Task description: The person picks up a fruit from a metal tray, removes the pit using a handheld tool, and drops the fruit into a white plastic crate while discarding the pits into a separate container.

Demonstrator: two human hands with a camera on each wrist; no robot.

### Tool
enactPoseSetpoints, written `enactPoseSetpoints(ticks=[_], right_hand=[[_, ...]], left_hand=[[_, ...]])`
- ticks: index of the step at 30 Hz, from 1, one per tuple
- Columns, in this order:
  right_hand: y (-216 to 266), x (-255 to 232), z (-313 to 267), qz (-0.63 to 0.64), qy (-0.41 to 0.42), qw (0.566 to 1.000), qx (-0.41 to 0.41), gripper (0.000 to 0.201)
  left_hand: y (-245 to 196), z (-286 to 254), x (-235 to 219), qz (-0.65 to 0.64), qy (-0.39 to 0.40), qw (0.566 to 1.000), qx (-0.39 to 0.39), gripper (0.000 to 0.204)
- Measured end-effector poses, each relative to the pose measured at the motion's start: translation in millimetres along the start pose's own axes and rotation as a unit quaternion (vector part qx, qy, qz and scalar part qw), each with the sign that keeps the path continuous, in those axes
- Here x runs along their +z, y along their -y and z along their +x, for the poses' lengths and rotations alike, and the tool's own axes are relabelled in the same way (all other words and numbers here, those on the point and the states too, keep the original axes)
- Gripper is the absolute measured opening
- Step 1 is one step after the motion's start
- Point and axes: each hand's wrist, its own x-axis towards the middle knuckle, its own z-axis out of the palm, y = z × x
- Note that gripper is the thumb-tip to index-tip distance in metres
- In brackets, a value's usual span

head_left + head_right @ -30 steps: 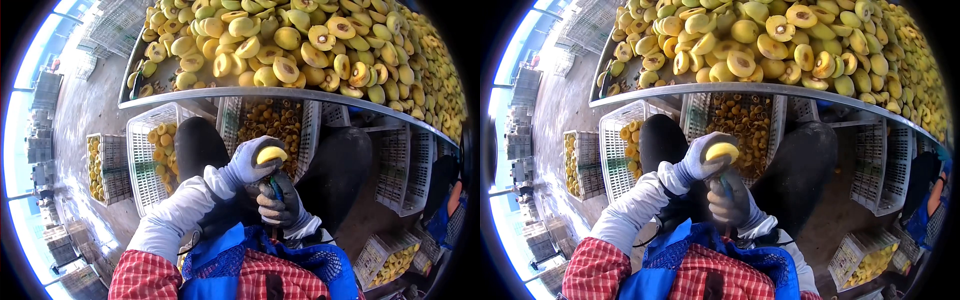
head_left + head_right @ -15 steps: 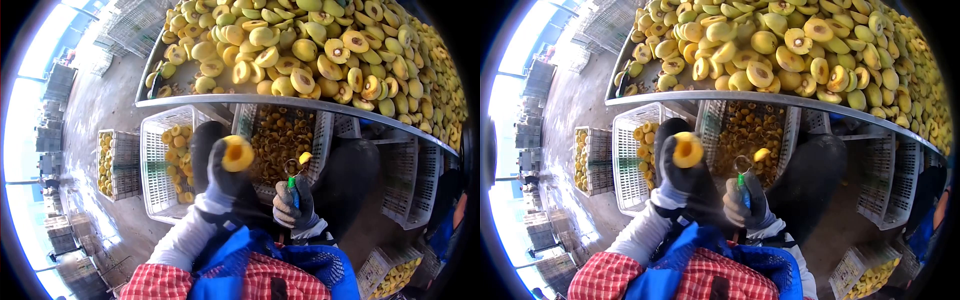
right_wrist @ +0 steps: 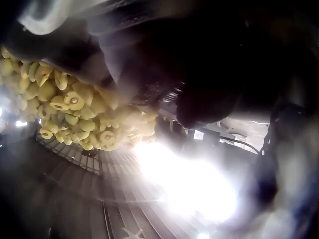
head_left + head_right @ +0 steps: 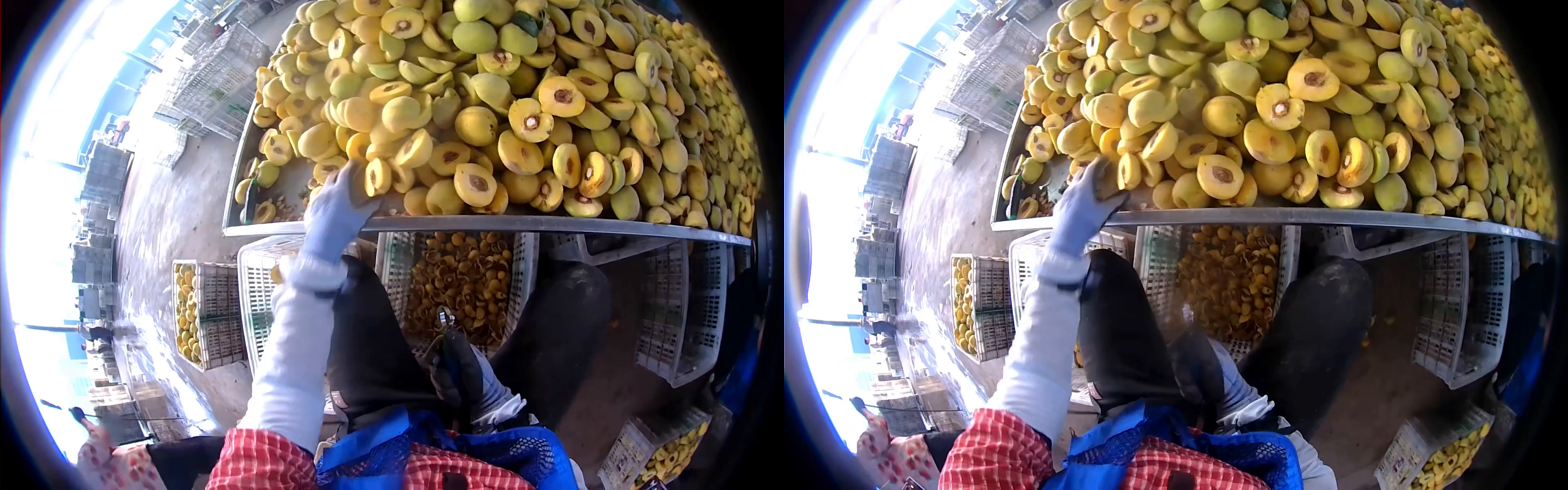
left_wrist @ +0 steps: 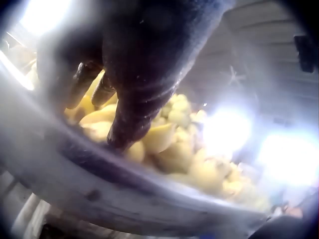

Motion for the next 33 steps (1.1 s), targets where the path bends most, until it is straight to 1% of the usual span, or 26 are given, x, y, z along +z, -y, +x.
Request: enactPoseSetpoints(ticks=[1, 2, 4, 5, 6, 7, 8, 10, 12, 14, 15, 16, 17, 18, 19, 20, 21, 22, 23, 24, 25, 26, 27, 30, 31, 33], right_hand=[[4, 2, -2, -0.004, -0.030, 1.000, -0.003, 0.049], [7, 4, -4, -0.008, -0.059, 0.998, -0.006, 0.050], [18, 14, -8, -0.044, -0.097, 0.993, -0.049, 0.046], [20, 16, -9, -0.062, -0.115, 0.989, -0.072, 0.044], [18, 9, -3, -0.087, -0.141, 0.978, -0.129, 0.041], [13, -1, 8, -0.112, -0.167, 0.962, -0.186, 0.038], [11, -4, 11, -0.110, -0.178, 0.952, -0.224, 0.035], [15, -5, 16, -0.083, -0.184, 0.939, -0.279, 0.029], [30, 5, 11, -0.099, -0.184, 0.933, -0.293, 0.026], [49, 23, -1, -0.188, -0.187, 0.921, -0.285, 0.028], [46, 17, 3, -0.139, -0.142, 0.935, -0.292, 0.030], [42, 15, -1, -0.087, -0.132, 0.946, -0.283, 0.029], [40, 18, -3, -0.036, -0.119, 0.954, -0.274, 0.029], [38, 21, -4, 0.016, -0.104, 0.958, -0.266, 0.028], [31, 19, 2, 0.045, -0.109, 0.950, -0.291, 0.025], [29, 19, 0, 0.030, -0.100, 0.957, -0.271, 0.024], [28, 21, -2, 0.015, -0.091, 0.964, -0.251, 0.023], [26, 22, -3, -0.001, -0.080, 0.970, -0.229, 0.022], [21, 15, 8, -0.126, -0.108, 0.937, -0.307, 0.019], [19, 14, 5, -0.289, -0.138, 0.875, -0.363, 0.018], [19, 11, 0, -0.442, -0.163, 0.783, -0.407, 0.018], [18, 10, -5, -0.581, -0.182, 0.663, -0.437, 0.017], [23, 28, -16, -0.509, -0.192, 0.733, -0.409, 0.019], [18, 31, -23, -0.578, -0.207, 0.691, -0.382, 0.023], [16, 31, -24, -0.588, -0.208, 0.697, -0.353, 0.026], [10, 29, -23, -0.586, -0.213, 0.687, -0.373, 0.025]], left_hand=[[-2, 22, 12, 0.057, 0.055, 0.997, 0.005, 0.077], [26, 40, 46, 0.056, 0.062, 0.996, 0.044, 0.075], [23, 48, 42, -0.001, 0.076, 0.995, 0.059, 0.065], [28, 44, 43, -0.122, 0.082, 0.987, 0.068, 0.057], [25, 35, 41, -0.310, 0.144, 0.940, -0.013, 0.058], [11, 18, 33, -0.300, 0.105, 0.948, 0.027, 0.059], [-9, -5, 22, -0.289, 0.066, 0.953, 0.063, 0.061], [-52, -46, -3, -0.223, 0.076, 0.958, 0.160, 0.065], [-77, -75, -20, -0.121, 0.169, 0.961, 0.184, 0.071], [-82, -95, -18, -0.105, 0.223, 0.941, 0.234, 0.084], [-84, -98, -18, -0.151, 0.225, 0.934, 0.231, 0.085], [-85, -97, -19, -0.196, 0.224, 0.927, 0.230, 0.087], [-80, -98, -17, -0.271, 0.242, 0.907, 0.215, 0.086], [-70, -110, 2, -0.522, 0.234, 0.811, 0.126, 0.080], [-83, -122, 3, -0.612, 0.214, 0.761, 0.019, 0.073], [-96, -133, 4, -0.689, 0.189, 0.694, -0.089, 0.068], [-95, -138, 8, -0.671, 0.212, 0.704, -0.099, 0.057], [-100, -143, 13, -0.641, 0.158, 0.744, -0.105, 0.054], [-105, -148, 14, -0.636, 0.118, 0.757, -0.093, 0.052], [-105, -150, 14, -0.659, 0.102, 0.735, -0.126, 0.051], [-105, -152, 14, -0.681, 0.084, 0.711, -0.157, 0.049], [-97, -155, 25, -0.724, 0.089, 0.643, -0.231, 0.049], [-97, -155, 25, -0.760, 0.094, 0.568, -0.302, 0.048], [-108, -161, 11, -0.649, 0.099, 0.718, -0.231, 0.048], [-105, -162, 14, -0.623, 0.104, 0.738, -0.238, 0.044], [-111, -164, 9, -0.625, 0.092, 0.752, -0.191, 0.040]])
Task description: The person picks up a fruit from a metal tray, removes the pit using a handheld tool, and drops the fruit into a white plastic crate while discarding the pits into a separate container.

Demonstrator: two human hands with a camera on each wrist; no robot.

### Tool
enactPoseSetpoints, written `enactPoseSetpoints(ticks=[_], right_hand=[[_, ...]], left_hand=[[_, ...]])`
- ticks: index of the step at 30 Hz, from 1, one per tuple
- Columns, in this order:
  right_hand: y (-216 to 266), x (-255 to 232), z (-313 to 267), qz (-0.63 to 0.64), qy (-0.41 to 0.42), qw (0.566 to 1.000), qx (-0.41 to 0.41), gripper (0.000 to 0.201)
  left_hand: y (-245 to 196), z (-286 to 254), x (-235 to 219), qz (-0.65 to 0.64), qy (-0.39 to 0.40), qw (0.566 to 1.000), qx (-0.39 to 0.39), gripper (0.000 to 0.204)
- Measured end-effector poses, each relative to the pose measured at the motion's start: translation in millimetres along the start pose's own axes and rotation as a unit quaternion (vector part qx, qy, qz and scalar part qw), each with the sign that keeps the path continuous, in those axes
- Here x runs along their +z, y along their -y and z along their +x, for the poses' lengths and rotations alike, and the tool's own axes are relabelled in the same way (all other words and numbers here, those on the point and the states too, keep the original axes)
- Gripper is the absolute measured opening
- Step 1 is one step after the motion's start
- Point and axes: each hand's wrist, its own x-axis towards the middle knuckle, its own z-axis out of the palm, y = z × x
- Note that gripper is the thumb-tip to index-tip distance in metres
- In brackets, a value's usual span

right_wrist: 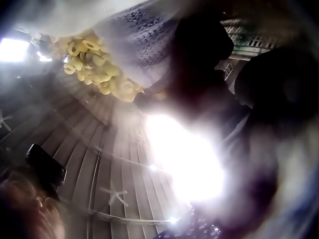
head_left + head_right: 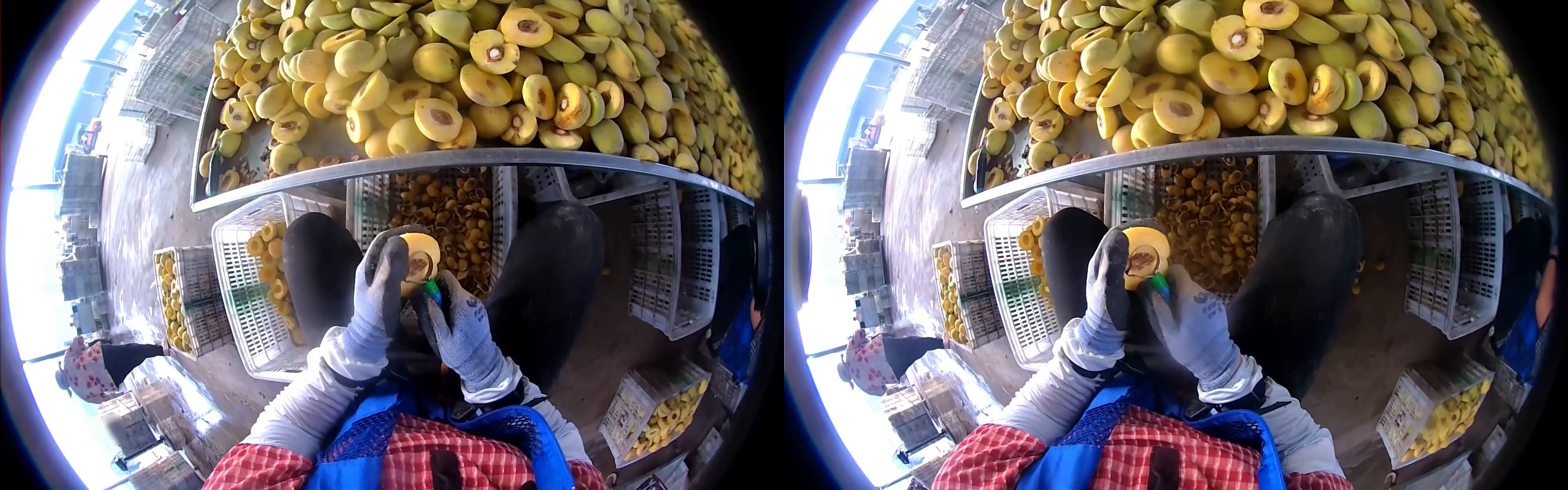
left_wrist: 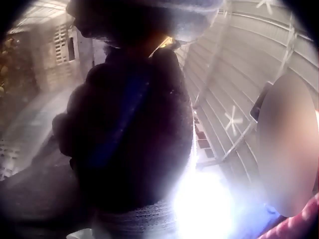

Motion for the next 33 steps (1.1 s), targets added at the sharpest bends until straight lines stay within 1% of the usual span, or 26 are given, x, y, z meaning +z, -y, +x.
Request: enactPoseSetpoints(ticks=[1, 2, 4, 6, 8, 9, 10, 11, 13, 14, 16, 18, 19, 20, 21, 22, 23, 24, 25, 27, 28, 29, 30, 31, 32, 33], right_hand=[[-2, 3, -3, -0.001, -0.008, 1.000, -0.007, 0.024], [-5, 5, -7, -0.002, -0.011, 1.000, -0.026, 0.024], [-11, 11, -13, -0.004, -0.017, 0.998, -0.065, 0.022], [-28, 27, -18, -0.024, -0.055, 0.987, -0.149, 0.022], [-35, 25, -24, 0.174, 0.019, 0.984, -0.030, 0.023], [-15, 8, -23, 0.368, 0.110, 0.914, 0.134, 0.025], [-5, 1, -23, 0.521, 0.173, 0.806, 0.220, 0.028], [4, -6, -23, 0.633, 0.206, 0.671, 0.327, 0.031], [9, -6, -26, 0.791, 0.218, 0.427, 0.380, 0.043], [-4, 1, -26, 0.838, 0.283, 0.378, 0.273, 0.044], [-12, 5, -24, 0.849, 0.298, 0.357, 0.252, 0.044], [-22, 9, -22, 0.852, 0.319, 0.340, 0.240, 0.046], [-24, 10, -22, 0.830, 0.320, 0.368, 0.272, 0.046], [-27, 10, -21, 0.805, 0.320, 0.397, 0.303, 0.046], [-30, 11, -21, 0.779, 0.318, 0.425, 0.333, 0.046], [-33, 16, -19, 0.799, 0.349, 0.378, 0.311, 0.045], [-30, 18, -19, 0.814, 0.346, 0.341, 0.318, 0.044], [-26, 19, -18, 0.827, 0.344, 0.305, 0.323, 0.043], [-23, 20, -17, 0.838, 0.342, 0.270, 0.328, 0.043], [-18, 26, -21, 0.859, 0.329, 0.262, 0.290, 0.042], [-16, 28, -23, 0.870, 0.321, 0.259, 0.271, 0.042], [-15, 26, -23, 0.874, 0.323, 0.278, 0.232, 0.042], [-13, 22, -20, 0.875, 0.327, 0.298, 0.194, 0.042], [-12, 18, -13, 0.874, 0.333, 0.318, 0.156, 0.042], [-16, 14, -7, 0.877, 0.348, 0.310, 0.121, 0.043], [-25, 15, -8, 0.879, 0.335, 0.312, 0.132, 0.046]], left_hand=[[-1, -2, 2, 0.005, 0.009, 1.000, 0.023, 0.038], [-2, -2, 1, -0.020, 0.022, 1.000, -0.003, 0.033], [12, -3, -3, -0.047, 0.015, 0.999, 0.008, 0.032], [15, -5, -3, -0.053, 0.026, 0.998, 0.024, 0.032], [4, -6, 5, -0.039, 0.052, 0.997, 0.047, 0.032], [-3, -7, 8, -0.039, 0.071, 0.996, 0.038, 0.032], [-10, -8, 11, -0.039, 0.088, 0.995, 0.030, 0.032], [-15, -8, 12, -0.038, 0.106, 0.993, 0.022, 0.032], [-10, 1, 6, -0.019, 0.195, 0.980, 0.029, 0.034], [-8, 2, 6, -0.039, 0.193, 0.980, -0.011, 0.034], [6, 1, 8, -0.095, 0.166, 0.979, -0.074, 0.034], [14, 3, 0, -0.033, 0.142, 0.989, -0.033, 0.032], [15, 2, -3, -0.003, 0.129, 0.992, -0.014, 0.031], [14, 0, -4, 0.004, 0.108, 0.993, -0.035, 0.027], [15, 7, -14, 0.054, 0.133, 0.990, 0.011, 0.024], [12, 12, -21, 0.120, 0.152, 0.979, 0.066, 0.024], [9, 15, -27, 0.184, 0.171, 0.960, 0.119, 0.023], [9, 17, -31, 0.209, 0.187, 0.952, 0.123, 0.023], [11, 15, -32, 0.142, 0.180, 0.971, 0.071, 0.024], [21, 5, -27, 0.004, 0.164, 0.986, -0.034, 0.025], [39, 1, -27, -0.045, 0.110, 0.990, -0.074, 0.028], [57, -4, -20, -0.089, 0.049, 0.994, -0.030, 0.030], [46, -6, -15, -0.262, 0.040, 0.953, -0.150, 0.030], [33, -6, -11, -0.424, 0.029, 0.868, -0.258, 0.030], [60, -2, -22, -0.416, 0.021, 0.890, -0.188, 0.030], [77, 1, -38, -0.295, -0.007, 0.948, -0.123, 0.033]])
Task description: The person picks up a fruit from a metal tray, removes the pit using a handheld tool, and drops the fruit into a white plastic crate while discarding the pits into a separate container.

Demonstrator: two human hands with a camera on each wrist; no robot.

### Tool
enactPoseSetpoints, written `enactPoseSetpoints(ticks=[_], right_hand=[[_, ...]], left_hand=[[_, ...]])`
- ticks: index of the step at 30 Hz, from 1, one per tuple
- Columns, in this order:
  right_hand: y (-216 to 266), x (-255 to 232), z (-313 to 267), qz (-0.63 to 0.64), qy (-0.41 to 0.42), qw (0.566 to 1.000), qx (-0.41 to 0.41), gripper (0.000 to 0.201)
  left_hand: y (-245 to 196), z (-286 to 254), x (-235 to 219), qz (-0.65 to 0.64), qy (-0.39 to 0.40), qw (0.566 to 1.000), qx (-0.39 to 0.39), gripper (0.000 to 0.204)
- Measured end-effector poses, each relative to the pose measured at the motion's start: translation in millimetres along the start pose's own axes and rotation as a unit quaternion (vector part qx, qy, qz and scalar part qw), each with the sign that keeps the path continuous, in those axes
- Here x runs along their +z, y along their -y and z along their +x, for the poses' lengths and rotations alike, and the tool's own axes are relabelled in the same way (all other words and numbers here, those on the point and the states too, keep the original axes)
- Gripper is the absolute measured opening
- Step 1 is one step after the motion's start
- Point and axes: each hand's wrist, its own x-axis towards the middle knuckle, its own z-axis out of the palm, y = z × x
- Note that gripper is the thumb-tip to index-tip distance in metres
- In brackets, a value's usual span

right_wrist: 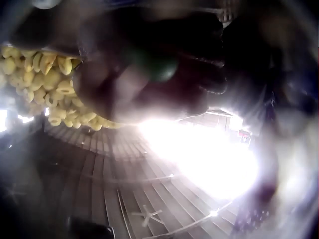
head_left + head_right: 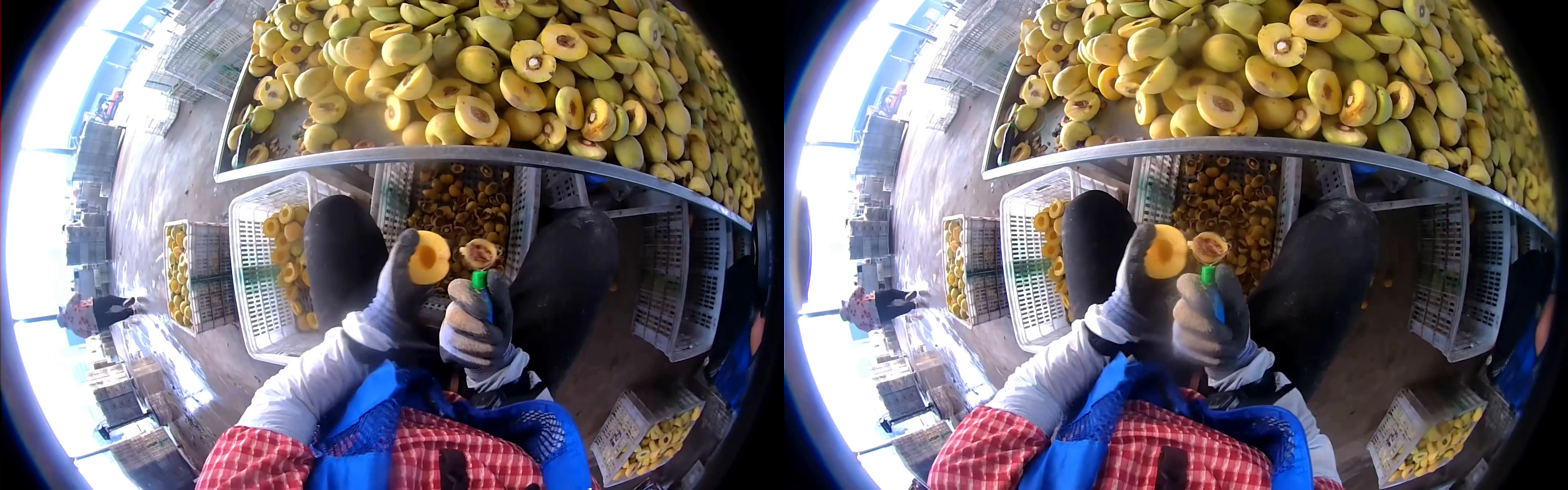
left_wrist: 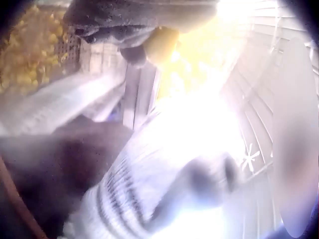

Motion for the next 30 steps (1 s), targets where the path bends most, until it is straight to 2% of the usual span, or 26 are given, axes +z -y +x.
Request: enactPoseSetpoints(ticks=[1, 2, 4, 5, 6, 7, 8, 11, 12, 13, 14, 15, 16, 18, 20, 21, 22, 23, 24, 26, 28, 29, 30], right_hand=[[3, -6, -4, 0.010, -0.060, 0.998, 0.004, 0.046], [4, -10, -8, 0.021, -0.121, 0.992, 0.010, 0.046], [2, -16, -13, -0.045, -0.235, 0.971, 0.012, 0.046], [4, -16, -11, -0.084, -0.285, 0.955, 0.012, 0.046], [7, -15, -9, -0.131, -0.295, 0.947, 0.010, 0.046], [8, -13, -9, -0.175, -0.306, 0.936, 0.008, 0.046], [10, -11, -9, -0.218, -0.318, 0.923, 0.007, 0.047], [12, -6, 2, -0.269, -0.403, 0.875, 0.002, 0.044], [10, -3, 4, -0.283, -0.436, 0.854, 0.002, 0.044], [9, 2, 9, -0.286, -0.463, 0.839, 0.010, 0.044], [10, 3, 11, -0.294, -0.468, 0.834, 0.011, 0.045], [12, 3, 12, -0.300, -0.473, 0.828, 0.010, 0.045], [14, 3, 13, -0.306, -0.477, 0.824, 0.008, 0.046], [17, 3, 14, -0.363, -0.487, 0.794, -0.025, 0.046], [21, 3, 14, -0.392, -0.499, 0.771, -0.054, 0.046], [22, 3, 15, -0.394, -0.505, 0.765, -0.067, 0.047], [23, 2, 17, -0.396, -0.510, 0.760, -0.078, 0.047], [24, -1, 18, -0.426, -0.500, 0.748, -0.093, 0.045], [26, -4, 18, -0.458, -0.490, 0.734, -0.107, 0.042], [25, 3, 21, -0.515, -0.452, 0.721, -0.104, 0.038], [22, 28, 35, -0.563, -0.396, 0.721, -0.077, 0.036], [22, 28, 37, -0.603, -0.380, 0.699, -0.062, 0.036], [19, 24, 39, -0.663, -0.357, 0.647, -0.117, 0.029]], left_hand=[[-4, 2, -8, 0.133, -0.042, 0.988, 0.069, 0.035], [-17, -2, -21, 0.176, -0.059, 0.974, 0.129, 0.034], [-70, -25, -12, 0.289, -0.082, 0.921, 0.248, 0.034], [-95, -27, -27, 0.298, -0.091, 0.907, 0.283, 0.033], [-121, -25, -44, 0.308, -0.098, 0.891, 0.318, 0.033], [-149, -20, -63, 0.525, -0.168, 0.771, 0.318, 0.034], [-168, -15, -74, 0.706, -0.233, 0.600, 0.297, 0.036], [-194, 17, -49, 0.763, -0.233, 0.483, 0.361, 0.038], [-199, 32, -24, 0.774, -0.231, 0.457, 0.372, 0.042], [-202, 55, -7, 0.757, -0.217, 0.465, 0.405, 0.044], [-209, 80, 0, 0.794, -0.203, 0.436, 0.372, 0.050], [-214, 113, -4, 0.844, -0.218, 0.412, 0.267, 0.059], [-216, 136, 1, 0.872, -0.231, 0.406, 0.147, 0.062], [-222, 171, 2, 0.893, -0.224, 0.378, 0.098, 0.059], [-231, 178, -18, 0.873, -0.087, 0.432, 0.209, 0.055], [-229, 176, -23, 0.842, -0.099, 0.498, 0.182, 0.054], [-220, 163, -21, 0.743, -0.073, 0.633, 0.204, 0.052], [-209, 149, -17, 0.658, -0.028, 0.717, 0.229, 0.051], [-196, 134, -10, 0.559, 0.015, 0.790, 0.251, 0.051], [-171, 90, 18, 0.404, 0.095, 0.897, 0.151, 0.060], [-132, 54, 40, 0.247, 0.123, 0.959, 0.066, 0.071], [-119, 43, 52, 0.239, 0.140, 0.960, 0.036, 0.076], [-107, 35, 60, 0.231, 0.159, 0.960, 0.007, 0.081]])
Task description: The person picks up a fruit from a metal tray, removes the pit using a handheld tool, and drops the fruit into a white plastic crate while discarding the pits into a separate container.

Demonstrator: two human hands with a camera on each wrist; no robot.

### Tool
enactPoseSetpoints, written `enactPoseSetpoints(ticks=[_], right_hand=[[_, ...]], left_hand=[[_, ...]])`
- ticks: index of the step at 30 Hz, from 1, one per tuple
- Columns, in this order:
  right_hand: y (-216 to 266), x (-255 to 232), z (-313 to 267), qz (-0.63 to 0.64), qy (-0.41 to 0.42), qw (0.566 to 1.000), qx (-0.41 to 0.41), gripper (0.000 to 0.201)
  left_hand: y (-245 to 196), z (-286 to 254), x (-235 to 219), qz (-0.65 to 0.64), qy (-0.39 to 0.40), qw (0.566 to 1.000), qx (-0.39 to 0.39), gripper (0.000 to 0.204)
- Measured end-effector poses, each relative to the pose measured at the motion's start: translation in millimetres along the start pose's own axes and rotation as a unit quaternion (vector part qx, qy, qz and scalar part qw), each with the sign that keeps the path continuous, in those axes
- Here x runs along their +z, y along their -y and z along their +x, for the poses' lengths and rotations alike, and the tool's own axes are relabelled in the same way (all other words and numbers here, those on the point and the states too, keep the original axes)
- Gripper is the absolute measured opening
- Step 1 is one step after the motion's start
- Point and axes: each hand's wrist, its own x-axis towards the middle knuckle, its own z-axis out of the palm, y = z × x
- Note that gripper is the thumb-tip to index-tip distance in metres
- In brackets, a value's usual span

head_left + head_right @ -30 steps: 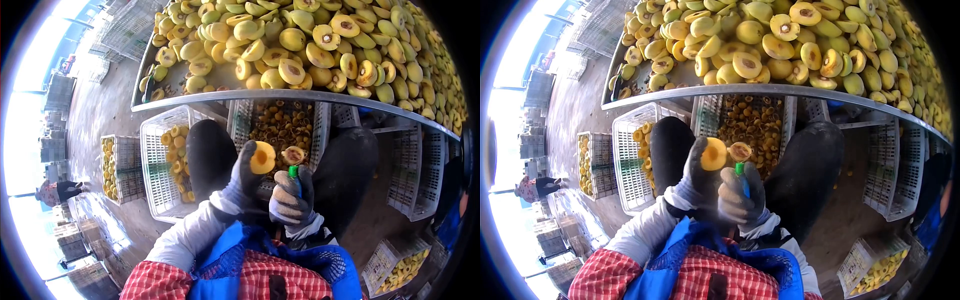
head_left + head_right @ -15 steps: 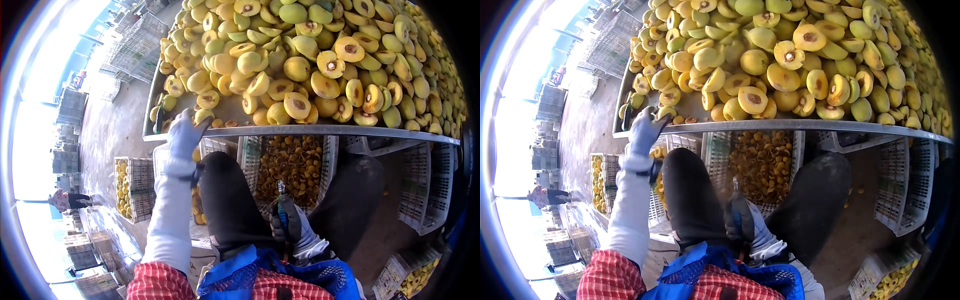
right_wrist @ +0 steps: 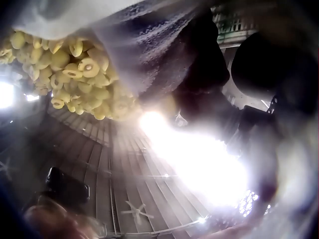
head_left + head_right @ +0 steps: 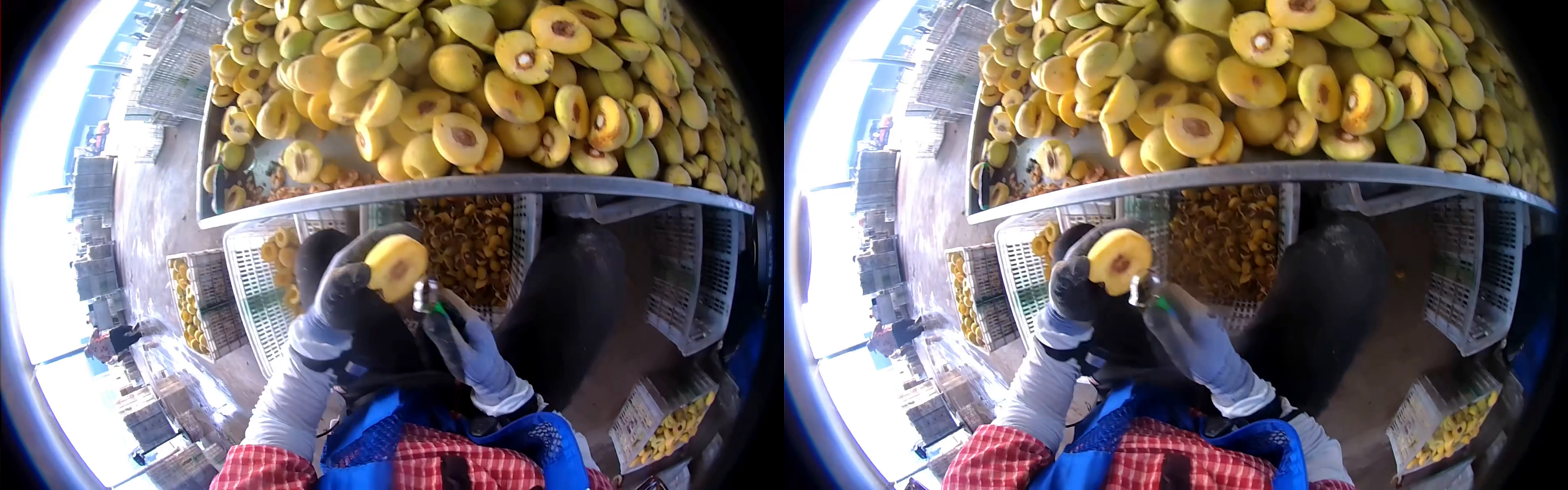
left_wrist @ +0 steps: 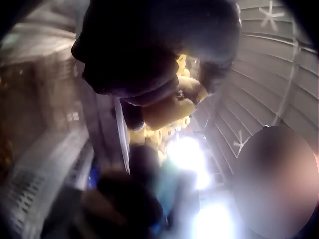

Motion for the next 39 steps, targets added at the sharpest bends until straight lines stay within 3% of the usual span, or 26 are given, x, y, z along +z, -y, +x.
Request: enactPoseSetpoints(ticks=[1, 2, 4, 6, 7, 8, 10, 11, 13, 14, 16, 18, 22, 24, 27, 28, 31, 34, 38, 39], right_hand=[[-6, 5, 1, -0.052, -0.033, 0.995, -0.079, 0.023], [-13, 3, -1, -0.094, -0.048, 0.989, -0.107, 0.021], [-25, 0, -6, -0.179, -0.085, 0.967, -0.160, 0.019], [-26, -2, -9, -0.207, -0.105, 0.961, -0.153, 0.019], [-28, -3, -9, -0.254, -0.104, 0.943, -0.190, 0.019], [-30, -4, -9, -0.300, -0.103, 0.921, -0.226, 0.019], [-32, -6, -9, -0.277, -0.132, 0.929, -0.209, 0.019], [-32, -8, -10, -0.206, -0.161, 0.952, -0.156, 0.019], [-17, -9, -12, -0.087, -0.183, 0.978, -0.049, 0.021], [-11, -13, -13, -0.098, -0.155, 0.980, -0.070, 0.022], [-6, -21, -15, -0.119, -0.101, 0.981, -0.111, 0.023], [-6, -17, -18, -0.119, -0.101, 0.983, -0.099, 0.024], [-5, -15, -20, -0.214, -0.162, 0.955, -0.130, 0.020], [-2, -18, -24, -0.258, -0.171, 0.940, -0.145, 0.018], [0, -16, -29, -0.232, -0.181, 0.947, -0.126, 0.018], [0, -15, -30, -0.220, -0.183, 0.950, -0.122, 0.019], [-4, -13, -31, -0.314, -0.213, 0.891, -0.249, 0.018], [-7, 1, -40, -0.358, -0.186, 0.858, -0.319, 0.017], [-2, -7, -42, -0.188, -0.166, 0.951, -0.181, 0.014], [8, -11, -43, -0.258, -0.159, 0.934, -0.189, 0.014]], left_hand=[[12, -5, 4, -0.065, 0.014, 0.996, -0.054, 0.082], [25, -10, 10, -0.116, 0.005, 0.991, -0.065, 0.079], [37, -17, 24, -0.142, -0.068, 0.986, -0.063, 0.073], [50, -20, 29, -0.179, -0.071, 0.980, -0.055, 0.067], [53, -22, 31, -0.197, -0.074, 0.976, -0.050, 0.064], [53, -23, 32, -0.122, -0.072, 0.989, -0.036, 0.062], [49, -23, 36, 0.030, -0.069, 0.997, -0.006, 0.059], [42, -24, 37, 0.058, -0.043, 0.997, 0.025, 0.053], [34, -28, 34, 0.061, -0.023, 0.998, 0.010, 0.052], [30, -30, 31, 0.064, -0.011, 0.998, 0.001, 0.051], [16, -31, 14, 0.076, 0.070, 0.989, -0.106, 0.043], [12, -28, 19, 0.156, 0.052, 0.974, -0.155, 0.035], [37, -33, 39, 0.173, -0.019, 0.985, -0.002, 0.032], [44, -35, 47, 0.205, -0.039, 0.978, 0.014, 0.032], [66, -40, 50, 0.273, -0.091, 0.947, 0.144, 0.032], [72, -42, 52, 0.239, -0.106, 0.954, 0.151, 0.032], [79, -51, 68, 0.117, -0.149, 0.968, 0.165, 0.032], [85, -53, 62, 0.070, -0.189, 0.973, 0.115, 0.031], [63, -45, 65, 0.121, -0.228, 0.959, 0.115, 0.042], [59, -46, 67, 0.100, -0.233, 0.963, 0.096, 0.046]])
